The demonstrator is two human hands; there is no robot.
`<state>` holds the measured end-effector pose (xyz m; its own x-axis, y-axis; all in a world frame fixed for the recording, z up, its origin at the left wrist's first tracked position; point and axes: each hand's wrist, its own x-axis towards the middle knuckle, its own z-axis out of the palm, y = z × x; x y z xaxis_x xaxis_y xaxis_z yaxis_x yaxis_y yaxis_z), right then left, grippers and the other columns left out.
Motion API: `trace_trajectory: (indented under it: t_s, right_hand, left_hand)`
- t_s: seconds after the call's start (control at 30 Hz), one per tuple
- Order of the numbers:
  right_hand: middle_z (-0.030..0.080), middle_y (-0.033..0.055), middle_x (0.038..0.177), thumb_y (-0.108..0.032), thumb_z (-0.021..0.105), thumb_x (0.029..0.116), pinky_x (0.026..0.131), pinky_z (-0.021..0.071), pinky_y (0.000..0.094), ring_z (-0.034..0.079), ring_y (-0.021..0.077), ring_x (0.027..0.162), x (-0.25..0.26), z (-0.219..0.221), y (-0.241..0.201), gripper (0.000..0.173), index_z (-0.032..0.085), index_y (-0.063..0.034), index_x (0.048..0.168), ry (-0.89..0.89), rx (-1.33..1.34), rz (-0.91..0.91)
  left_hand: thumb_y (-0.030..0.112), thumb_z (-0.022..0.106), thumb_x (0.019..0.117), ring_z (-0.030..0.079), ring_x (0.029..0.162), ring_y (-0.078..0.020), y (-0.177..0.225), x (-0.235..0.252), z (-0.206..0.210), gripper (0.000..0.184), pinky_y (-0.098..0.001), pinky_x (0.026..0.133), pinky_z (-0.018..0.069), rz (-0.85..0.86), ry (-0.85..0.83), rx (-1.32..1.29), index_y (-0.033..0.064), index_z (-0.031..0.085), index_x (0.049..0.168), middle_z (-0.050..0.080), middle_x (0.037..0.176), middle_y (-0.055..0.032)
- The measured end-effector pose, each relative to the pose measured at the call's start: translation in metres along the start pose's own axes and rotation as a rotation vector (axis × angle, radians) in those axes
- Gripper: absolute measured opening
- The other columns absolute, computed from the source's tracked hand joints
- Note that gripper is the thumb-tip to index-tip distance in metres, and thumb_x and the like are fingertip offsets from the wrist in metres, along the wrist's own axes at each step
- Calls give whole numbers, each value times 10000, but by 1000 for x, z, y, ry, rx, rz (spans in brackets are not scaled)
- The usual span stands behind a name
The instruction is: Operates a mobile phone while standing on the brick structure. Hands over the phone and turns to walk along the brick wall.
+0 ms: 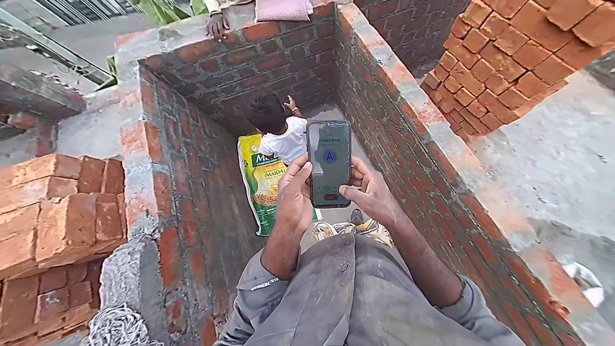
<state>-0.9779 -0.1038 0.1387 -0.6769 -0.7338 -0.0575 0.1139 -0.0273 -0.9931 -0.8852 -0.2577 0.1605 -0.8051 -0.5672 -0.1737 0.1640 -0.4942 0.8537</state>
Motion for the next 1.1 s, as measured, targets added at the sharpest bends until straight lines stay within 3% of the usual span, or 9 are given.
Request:
trace_trajectory:
  t_s: [0.2,0.33,0.57,0.73,0.83,0.93,1.0,1.1]
  right_hand:
    - [738,36,1158,-127,736,891,819,647,334,748,151,963,48,-60,-2,661,441,-146,1483,84,-68,50]
    - [734,61,1176,-142,713,922,863,637,367,741,187,1003,81,-83,12,629,449,-149,1492,71,50,80]
    - [684,120,1243,-220,463,1053,840,628,433,708,248,1056,158,-115,11,453,481,-124,1495,-11,165,81]
    - [689,131,1231,-459,380,1061,871,613,434,702,247,1076,220,-111,10,541,548,-87,1414,-5,344,169]
    - [624,183,1347,-486,295,1091,903,606,514,669,328,1172,254,-108,16,592,411,-64,1489,-143,556,189]
    - [534,195,1458,-547,351,1073,952,567,612,598,413,1270,282,-101,16,641,293,-114,1541,-260,757,276]
    - [542,224,1455,-593,449,1034,992,526,657,575,461,1288,307,-103,17,698,338,-105,1520,-361,844,331]
    - [522,263,1473,-601,492,1011,1040,488,659,535,494,1326,346,-109,22,711,394,-106,1512,-537,905,416]
  left_hand:
    - [99,396,1086,694,1057,-210,-20,60,60,328,-402,936,591,-20,21,62,52,616,1326,686,1196,-130]
    - [97,397,1088,699,1044,-204,-28,99,72,316,-399,927,595,-67,63,90,47,621,1305,693,1172,-128]
    - [133,399,1101,687,1087,-234,-29,182,70,331,-419,950,583,-139,56,3,56,607,1347,674,1229,-151]
    - [133,426,1099,683,1091,-238,-8,244,61,313,-417,959,575,-121,96,-62,52,624,1327,679,1229,-149]
    - [140,406,1105,674,1117,-259,4,277,56,328,-447,984,561,-131,121,-157,61,596,1360,667,1248,-161]
    - [131,384,1108,677,1120,-262,14,298,54,341,-450,987,563,-129,180,-260,65,563,1391,662,1252,-166]
    - [118,387,1106,686,1099,-266,21,313,50,339,-442,970,571,-108,211,-278,58,558,1393,664,1246,-178]
    - [110,412,1098,693,1057,-274,28,331,42,324,-443,953,573,-81,239,-280,49,564,1378,669,1220,-197]
